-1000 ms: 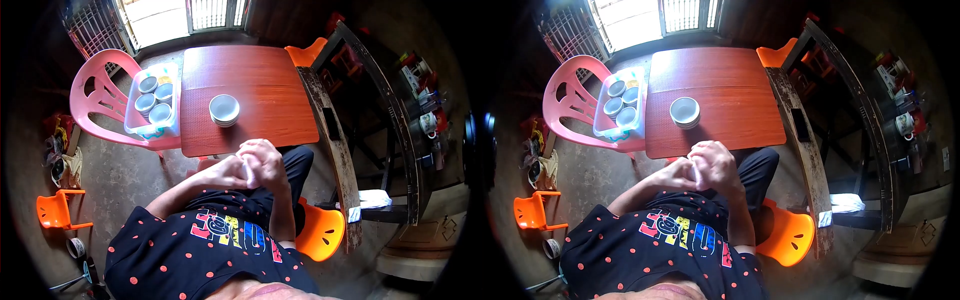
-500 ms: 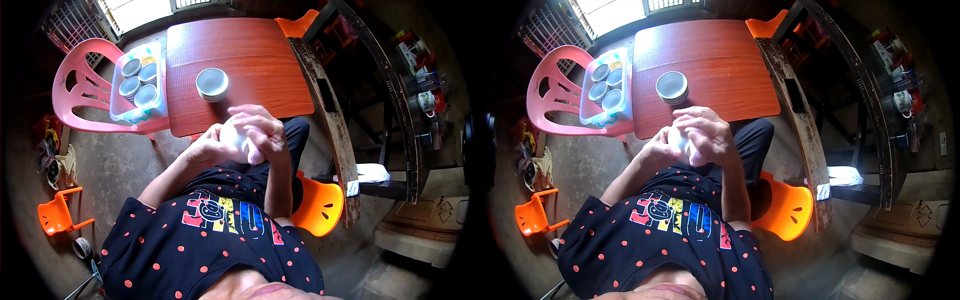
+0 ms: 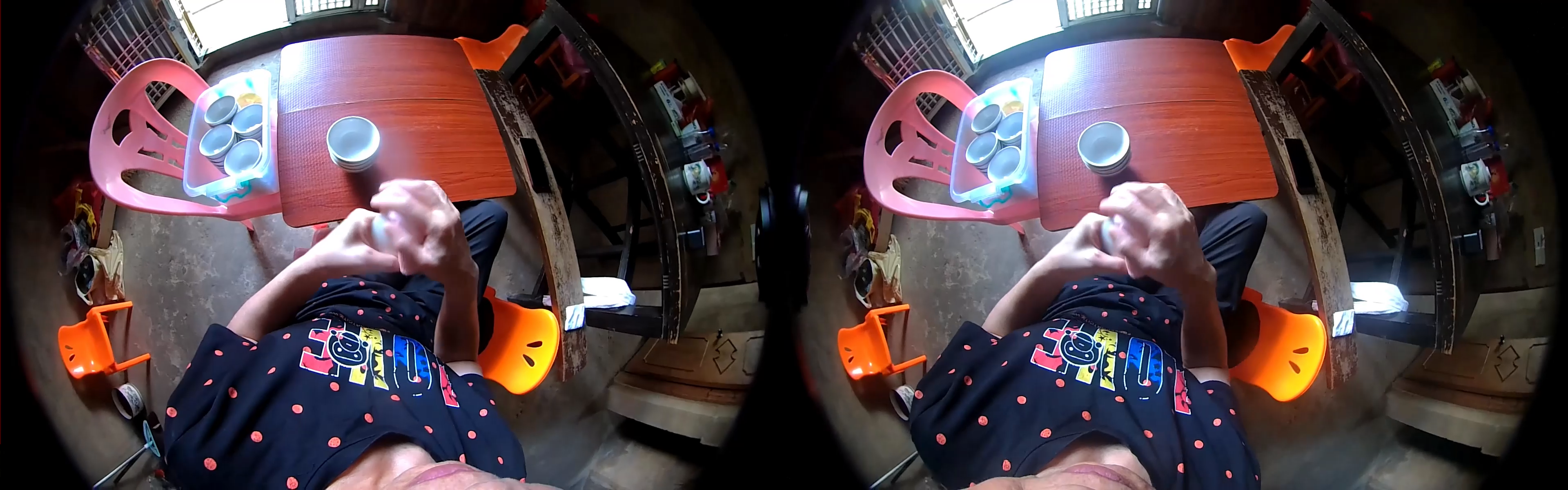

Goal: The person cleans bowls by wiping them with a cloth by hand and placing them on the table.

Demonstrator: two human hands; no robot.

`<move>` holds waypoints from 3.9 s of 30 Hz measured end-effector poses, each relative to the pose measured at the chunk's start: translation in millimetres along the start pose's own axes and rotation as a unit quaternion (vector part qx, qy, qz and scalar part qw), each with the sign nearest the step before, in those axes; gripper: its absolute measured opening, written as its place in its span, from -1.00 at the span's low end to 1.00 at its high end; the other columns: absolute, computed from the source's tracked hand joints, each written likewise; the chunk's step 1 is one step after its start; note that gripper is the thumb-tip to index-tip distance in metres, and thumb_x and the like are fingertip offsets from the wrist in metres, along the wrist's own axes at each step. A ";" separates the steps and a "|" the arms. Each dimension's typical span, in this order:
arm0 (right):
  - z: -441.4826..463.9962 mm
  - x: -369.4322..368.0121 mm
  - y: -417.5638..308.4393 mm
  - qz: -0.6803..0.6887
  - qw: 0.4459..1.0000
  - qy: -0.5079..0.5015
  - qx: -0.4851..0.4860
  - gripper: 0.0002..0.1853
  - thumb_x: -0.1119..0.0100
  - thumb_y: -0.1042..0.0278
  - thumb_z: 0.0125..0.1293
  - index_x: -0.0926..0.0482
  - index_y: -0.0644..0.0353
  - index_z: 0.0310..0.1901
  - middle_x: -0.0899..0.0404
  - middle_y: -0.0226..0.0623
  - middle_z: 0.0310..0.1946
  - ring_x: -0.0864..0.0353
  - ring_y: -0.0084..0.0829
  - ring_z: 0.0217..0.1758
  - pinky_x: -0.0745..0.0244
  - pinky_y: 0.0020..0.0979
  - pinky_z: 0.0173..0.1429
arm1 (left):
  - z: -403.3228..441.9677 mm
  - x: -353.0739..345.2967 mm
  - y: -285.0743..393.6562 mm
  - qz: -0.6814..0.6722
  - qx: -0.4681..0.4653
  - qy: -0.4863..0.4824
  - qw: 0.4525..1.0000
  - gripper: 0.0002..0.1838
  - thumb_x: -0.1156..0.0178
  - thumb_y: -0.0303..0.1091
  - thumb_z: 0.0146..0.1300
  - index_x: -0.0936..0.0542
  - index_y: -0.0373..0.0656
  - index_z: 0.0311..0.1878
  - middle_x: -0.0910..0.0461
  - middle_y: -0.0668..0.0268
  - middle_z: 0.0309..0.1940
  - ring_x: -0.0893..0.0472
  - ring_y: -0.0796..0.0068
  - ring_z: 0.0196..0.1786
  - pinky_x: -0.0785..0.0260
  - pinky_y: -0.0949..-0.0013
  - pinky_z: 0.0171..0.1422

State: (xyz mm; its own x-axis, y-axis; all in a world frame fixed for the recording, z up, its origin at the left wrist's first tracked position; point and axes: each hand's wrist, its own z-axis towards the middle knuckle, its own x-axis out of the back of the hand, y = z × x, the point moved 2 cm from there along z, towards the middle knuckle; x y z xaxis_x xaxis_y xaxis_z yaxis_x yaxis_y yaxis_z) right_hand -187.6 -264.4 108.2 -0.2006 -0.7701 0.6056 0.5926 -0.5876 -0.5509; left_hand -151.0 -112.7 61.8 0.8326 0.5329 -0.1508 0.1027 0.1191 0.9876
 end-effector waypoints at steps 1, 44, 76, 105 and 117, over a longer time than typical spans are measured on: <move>1.4 -0.5 -10.7 -0.049 0.998 -0.015 0.026 -0.77 -0.17 0.40 0.03 -0.66 0.17 -0.24 -0.59 -0.08 -0.15 -0.59 -0.14 -0.11 -0.49 -0.18 0.04 | 2.0 -5.0 -1.5 0.059 -0.051 0.007 0.997 -0.81 -0.36 -0.51 0.01 -0.63 -0.26 -0.27 -0.64 0.40 -0.39 -0.60 0.68 -0.28 -0.47 0.54 -0.18; -52.5 -63.7 45.1 0.655 0.679 0.288 -0.163 -0.48 0.15 0.12 0.39 -0.35 0.43 0.17 -0.48 -0.17 0.08 -0.43 -0.36 0.20 -0.29 -0.40 0.30 | 2.6 -6.0 -9.3 0.027 0.009 0.012 1.000 -0.76 -0.40 -0.49 0.05 -0.62 -0.34 -0.21 -0.65 0.36 -0.35 -0.57 0.67 -0.26 -0.47 0.53 -0.15; -40.3 -65.1 -0.5 0.338 0.838 0.406 -0.133 -0.58 0.10 0.12 0.38 -0.45 0.24 0.11 -0.49 -0.03 0.07 -0.51 -0.15 0.14 -0.46 -0.16 0.20 | -3.8 3.7 0.3 -0.135 -0.028 0.026 0.990 -0.57 -0.48 -0.46 -0.13 -0.64 -0.31 -0.11 -0.67 0.25 -0.22 -0.62 0.47 -0.11 -0.43 0.40 0.10; -29.9 -33.3 32.3 0.533 0.814 0.142 -0.183 -0.68 0.02 0.19 0.30 -0.60 0.29 -0.25 -0.64 -0.14 -0.24 -0.62 -0.29 -0.12 -0.52 -0.32 -0.01 | -6.9 0.1 11.5 0.004 -0.016 -0.039 0.999 -0.72 -0.45 -0.44 0.03 -0.64 -0.27 -0.17 -0.66 0.34 -0.32 -0.61 0.63 -0.23 -0.47 0.51 -0.05; -16.9 -4.7 8.7 0.273 0.922 0.040 -0.270 -0.70 -0.05 0.22 0.28 -0.48 0.23 -0.53 -0.48 -0.38 -0.53 -0.47 -0.46 -0.44 -0.43 -0.37 -0.29 | -5.4 -3.2 11.9 0.137 -0.008 -0.089 0.987 -0.77 -0.39 -0.41 0.03 -0.59 -0.30 -0.29 -0.60 0.28 -0.45 -0.56 0.55 -0.36 -0.44 0.43 -0.20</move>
State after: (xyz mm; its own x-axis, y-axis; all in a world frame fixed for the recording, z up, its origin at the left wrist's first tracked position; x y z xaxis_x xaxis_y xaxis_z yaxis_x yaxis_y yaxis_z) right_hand -194.6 -270.1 90.9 -0.0561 -0.9911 0.1204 0.1519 -0.1277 -0.9801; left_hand -155.3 -108.5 73.8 0.9105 0.3917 0.1326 -0.1460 0.0047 0.9893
